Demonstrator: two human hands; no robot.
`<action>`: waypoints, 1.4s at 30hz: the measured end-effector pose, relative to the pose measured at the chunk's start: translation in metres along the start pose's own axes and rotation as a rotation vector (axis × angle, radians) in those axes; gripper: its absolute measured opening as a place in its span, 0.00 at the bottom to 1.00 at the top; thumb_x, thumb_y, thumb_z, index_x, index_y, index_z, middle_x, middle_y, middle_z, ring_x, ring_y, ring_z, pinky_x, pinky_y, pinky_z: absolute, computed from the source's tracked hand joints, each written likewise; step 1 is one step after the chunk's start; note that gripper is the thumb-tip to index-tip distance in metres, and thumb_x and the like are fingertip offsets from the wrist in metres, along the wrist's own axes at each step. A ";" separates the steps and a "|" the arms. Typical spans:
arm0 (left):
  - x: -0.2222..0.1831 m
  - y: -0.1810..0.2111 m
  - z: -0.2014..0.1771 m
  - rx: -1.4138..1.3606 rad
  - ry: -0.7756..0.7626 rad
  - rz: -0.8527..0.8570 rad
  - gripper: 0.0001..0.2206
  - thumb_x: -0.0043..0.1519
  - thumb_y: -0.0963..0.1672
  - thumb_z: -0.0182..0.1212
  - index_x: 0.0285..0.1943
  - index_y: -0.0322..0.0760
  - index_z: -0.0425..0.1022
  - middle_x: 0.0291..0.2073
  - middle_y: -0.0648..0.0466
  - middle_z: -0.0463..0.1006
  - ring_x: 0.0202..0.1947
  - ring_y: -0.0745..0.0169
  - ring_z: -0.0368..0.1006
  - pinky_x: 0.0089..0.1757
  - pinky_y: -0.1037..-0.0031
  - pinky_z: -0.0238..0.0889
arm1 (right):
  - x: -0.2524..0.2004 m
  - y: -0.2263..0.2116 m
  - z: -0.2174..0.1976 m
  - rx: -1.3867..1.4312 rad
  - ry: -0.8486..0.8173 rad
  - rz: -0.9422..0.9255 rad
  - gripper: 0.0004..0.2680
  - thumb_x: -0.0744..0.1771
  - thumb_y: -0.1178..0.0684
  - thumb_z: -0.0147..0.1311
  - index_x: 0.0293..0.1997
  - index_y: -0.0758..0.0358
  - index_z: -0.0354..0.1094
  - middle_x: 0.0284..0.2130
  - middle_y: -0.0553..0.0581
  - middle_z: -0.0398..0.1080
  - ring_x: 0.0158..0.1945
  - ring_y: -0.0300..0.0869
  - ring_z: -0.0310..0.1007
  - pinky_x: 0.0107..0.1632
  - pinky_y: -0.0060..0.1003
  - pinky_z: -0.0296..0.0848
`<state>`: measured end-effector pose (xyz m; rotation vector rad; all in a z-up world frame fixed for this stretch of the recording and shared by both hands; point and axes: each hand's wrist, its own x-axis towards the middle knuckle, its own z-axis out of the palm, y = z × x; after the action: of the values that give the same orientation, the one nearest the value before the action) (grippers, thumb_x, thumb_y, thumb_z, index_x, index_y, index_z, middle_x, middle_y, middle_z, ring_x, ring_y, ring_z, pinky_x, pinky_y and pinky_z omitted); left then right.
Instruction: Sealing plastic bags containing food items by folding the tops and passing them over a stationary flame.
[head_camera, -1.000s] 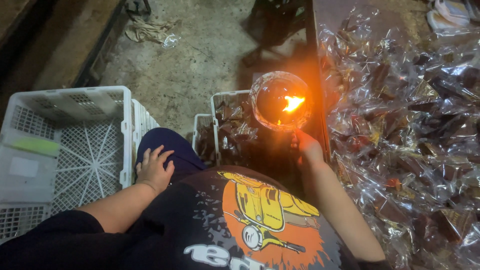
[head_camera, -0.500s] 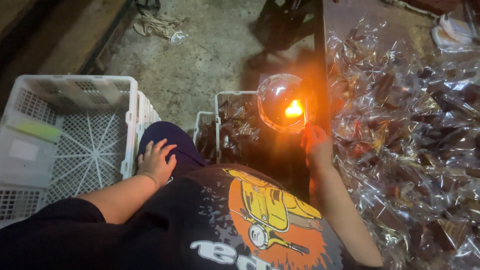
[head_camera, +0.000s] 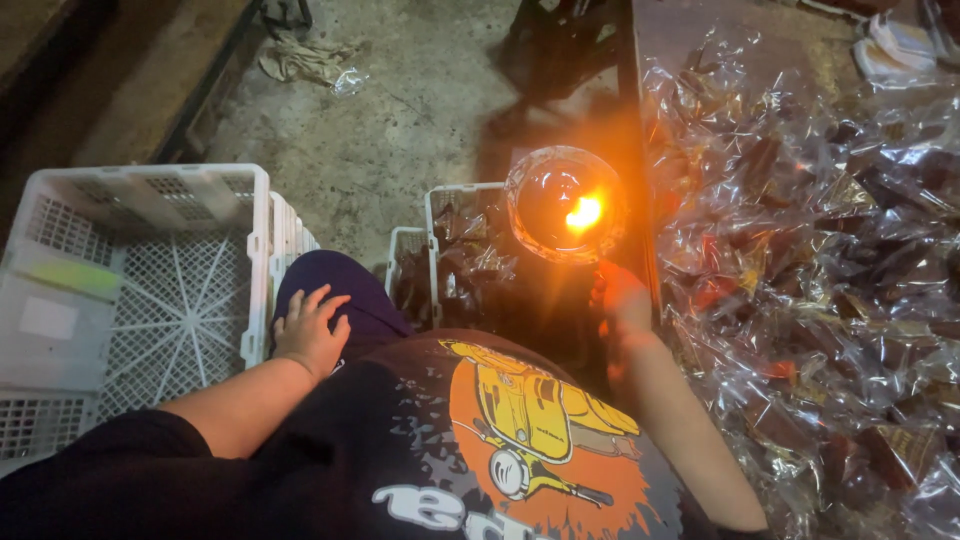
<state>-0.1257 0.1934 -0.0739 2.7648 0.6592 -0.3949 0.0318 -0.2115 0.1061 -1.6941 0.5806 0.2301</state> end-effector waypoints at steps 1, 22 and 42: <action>0.001 -0.001 0.001 -0.001 -0.006 0.001 0.18 0.68 0.55 0.40 0.67 0.74 0.64 0.75 0.73 0.52 0.78 0.57 0.41 0.65 0.46 0.49 | -0.006 -0.006 0.001 0.019 -0.024 0.081 0.09 0.66 0.42 0.53 0.30 0.51 0.64 0.17 0.43 0.58 0.17 0.31 0.58 0.22 0.26 0.56; -0.004 0.004 -0.008 -0.066 -0.017 0.001 0.18 0.68 0.54 0.41 0.67 0.72 0.64 0.75 0.71 0.51 0.78 0.55 0.39 0.66 0.45 0.46 | 0.047 0.025 -0.005 -0.064 0.019 -0.603 0.10 0.71 0.51 0.58 0.30 0.58 0.69 0.17 0.46 0.62 0.21 0.30 0.61 0.31 0.21 0.65; -0.002 0.002 -0.010 -0.040 -0.036 0.015 0.19 0.68 0.55 0.40 0.68 0.73 0.63 0.76 0.71 0.50 0.78 0.54 0.39 0.65 0.44 0.47 | 0.092 0.053 -0.026 -1.335 0.195 -1.046 0.12 0.73 0.50 0.48 0.33 0.64 0.71 0.27 0.68 0.69 0.35 0.62 0.74 0.49 0.41 0.76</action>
<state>-0.1248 0.1944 -0.0636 2.7164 0.6308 -0.4224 0.0793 -0.2644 0.0233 -3.0661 -0.5665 -0.4241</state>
